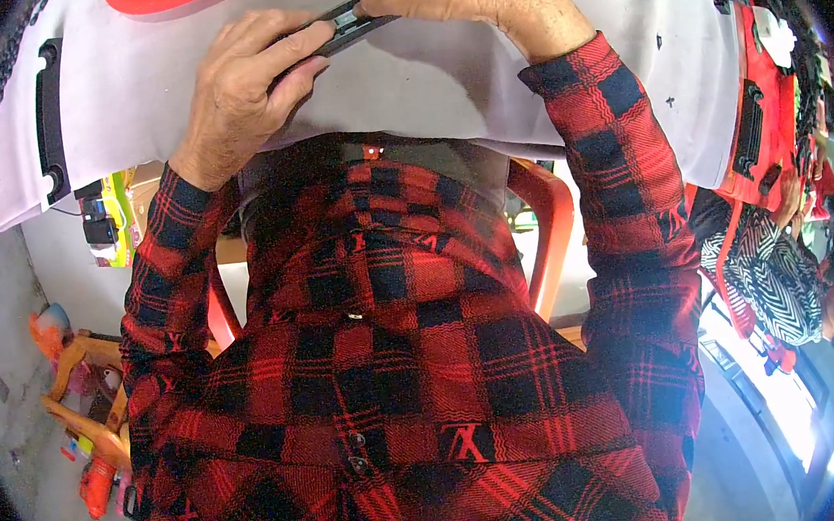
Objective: The person assembles levels by inserting spirit level vials into the slots of black frames and pressing them into place by hand.
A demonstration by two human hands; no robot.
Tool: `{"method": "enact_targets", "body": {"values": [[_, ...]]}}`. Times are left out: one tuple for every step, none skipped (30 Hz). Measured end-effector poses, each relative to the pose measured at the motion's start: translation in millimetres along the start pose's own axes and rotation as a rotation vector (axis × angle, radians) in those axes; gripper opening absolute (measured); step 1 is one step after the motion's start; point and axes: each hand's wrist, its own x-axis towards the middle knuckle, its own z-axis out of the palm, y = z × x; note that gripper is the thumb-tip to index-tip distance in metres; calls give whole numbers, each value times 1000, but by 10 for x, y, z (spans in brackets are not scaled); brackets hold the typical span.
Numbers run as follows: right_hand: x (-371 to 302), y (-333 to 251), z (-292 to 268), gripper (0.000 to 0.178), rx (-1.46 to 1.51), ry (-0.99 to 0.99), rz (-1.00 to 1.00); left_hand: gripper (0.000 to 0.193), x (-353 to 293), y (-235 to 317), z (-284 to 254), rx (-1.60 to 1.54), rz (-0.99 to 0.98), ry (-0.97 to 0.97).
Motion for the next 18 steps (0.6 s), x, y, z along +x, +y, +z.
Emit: {"method": "enact_targets", "body": {"values": [[0,1,4,9,-11,3,-15,27,2,-7,-5,-1,3,-2],[-4,0,-1,9,-9,6,-13,27,5,-14,-14,-15,-3,-20],[-5,-5,-10,9,-15,6,-13,27,10,-18,-17,-30,-9,-38],[-5,-17,-11,9,-20,6,-15,27,13,-19,-16,-29,-8,-40],[-8,-16,-8,9,-18,7,-15,27,16,-20,-15,-43,-9,-36],[-11,-13,-5,10,-16,8,-21,27,20,-21,-14,-57,-11,-31],[-17,-9,-5,10,-14,10,-26,27,28,-20,-14,-58,-9,-33],[-17,-5,1,10,-12,13,-24,27,38,-19,-15,-59,3,-26],[-11,-2,13,11,-20,27,-41,27,47,-19,-14,-59,14,-19],[-1,-25,24,11,-28,40,-60,27,45,-23,-16,-59,14,-20],[-3,-51,19,11,-27,41,-60,29,40,-31,-22,-62,12,-27],[-16,-83,3,12,-31,26,-42,31,36,-37,-27,-65,9,-34],[-24,-113,-2,13,-36,13,-23,31,33,-41,-26,-65,11,-35],[-25,-120,10,13,-36,14,-22,31,28,-42,-27,-69,7,-37],[-26,-123,25,14,-56,34,-46,31,25,-43,-28,-73,4,-38],[-27,-122,35,14,-76,54,-69,31,29,-42,-24,-74,6,-39],[-24,-120,41,14,-76,55,-68,31,33,-41,-21,-72,8,-41],[-20,-118,46,15,-71,42,-36,31,36,-40,-18,-69,10,-44]]}}
